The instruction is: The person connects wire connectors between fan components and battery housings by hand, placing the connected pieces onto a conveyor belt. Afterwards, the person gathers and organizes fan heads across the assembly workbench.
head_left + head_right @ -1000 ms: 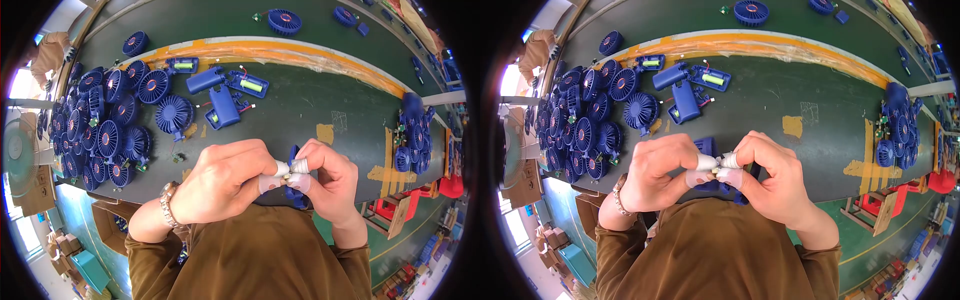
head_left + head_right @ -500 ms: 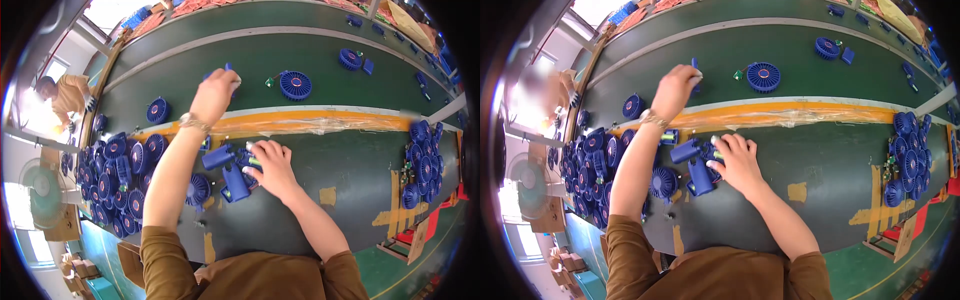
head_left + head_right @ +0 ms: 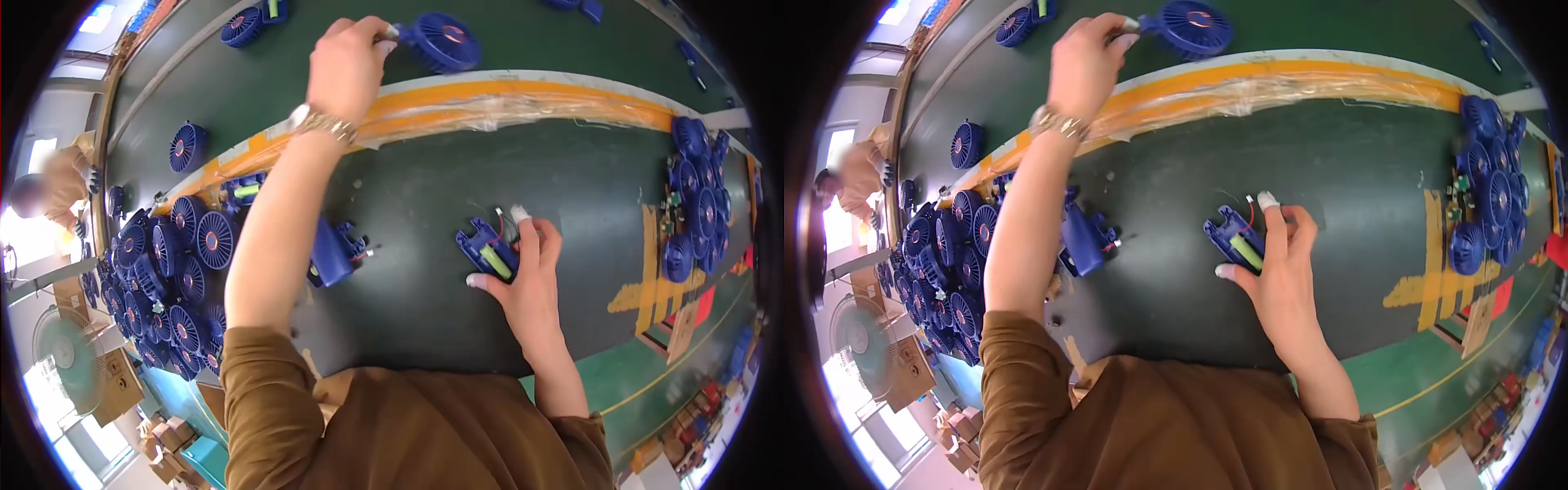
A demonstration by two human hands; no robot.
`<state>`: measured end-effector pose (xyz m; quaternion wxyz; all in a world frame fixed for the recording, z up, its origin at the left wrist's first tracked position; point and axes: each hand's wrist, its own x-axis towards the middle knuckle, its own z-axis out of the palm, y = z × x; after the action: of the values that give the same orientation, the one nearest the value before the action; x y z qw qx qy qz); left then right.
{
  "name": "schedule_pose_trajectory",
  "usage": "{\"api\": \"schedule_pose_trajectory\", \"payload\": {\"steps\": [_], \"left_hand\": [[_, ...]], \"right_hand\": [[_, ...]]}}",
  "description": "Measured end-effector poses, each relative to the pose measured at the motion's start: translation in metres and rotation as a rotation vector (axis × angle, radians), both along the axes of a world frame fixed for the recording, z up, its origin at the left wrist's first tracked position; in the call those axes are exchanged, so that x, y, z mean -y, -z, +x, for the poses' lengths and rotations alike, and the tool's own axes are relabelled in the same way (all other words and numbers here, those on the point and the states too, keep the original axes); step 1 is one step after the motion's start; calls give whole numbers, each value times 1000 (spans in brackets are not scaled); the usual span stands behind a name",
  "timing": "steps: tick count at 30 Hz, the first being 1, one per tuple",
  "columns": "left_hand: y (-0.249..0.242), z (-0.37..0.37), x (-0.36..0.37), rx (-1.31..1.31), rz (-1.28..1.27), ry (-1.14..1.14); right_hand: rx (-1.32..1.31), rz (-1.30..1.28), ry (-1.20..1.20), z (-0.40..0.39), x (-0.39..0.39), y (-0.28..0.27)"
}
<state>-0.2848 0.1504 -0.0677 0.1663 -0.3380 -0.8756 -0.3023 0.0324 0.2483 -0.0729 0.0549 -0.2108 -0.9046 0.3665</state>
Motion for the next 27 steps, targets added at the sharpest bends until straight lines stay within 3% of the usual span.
{"api": "schedule_pose_trajectory", "payload": {"steps": [2, 3, 5, 8, 11, 13, 15, 18, 21, 27], "left_hand": [[-34, 38, 26, 66, 81, 83], [-52, 61, 41, 63, 83, 89], [-84, 108, 74, 313, 156, 25], [-101, 171, 130, 299, 232, 38], [-101, 227, 183, 342, 164, 125], [-87, 272, 198, 761, 483, 10], [-63, 296, 206, 909, 669, 61], [-41, 303, 202, 928, 718, 86], [-48, 303, 188, 962, 828, 143], [-72, 294, 161, 712, 469, 212]], "right_hand": [[-63, 118, -37, 2, -4, 5], [-44, 88, -7, -1, -5, 5], [-9, 25, 42, -9, -6, 3], [-27, -38, 57, -30, -16, 18], [-46, -167, 78, -31, -15, 22], [-119, -328, 79, -27, -10, 22], [-229, -568, 57, -13, -1, 22], [-293, -748, 23, 5, 18, 10], [-326, -844, -84, 27, 37, -17], [-346, -806, -291, 56, 70, -77]]}}
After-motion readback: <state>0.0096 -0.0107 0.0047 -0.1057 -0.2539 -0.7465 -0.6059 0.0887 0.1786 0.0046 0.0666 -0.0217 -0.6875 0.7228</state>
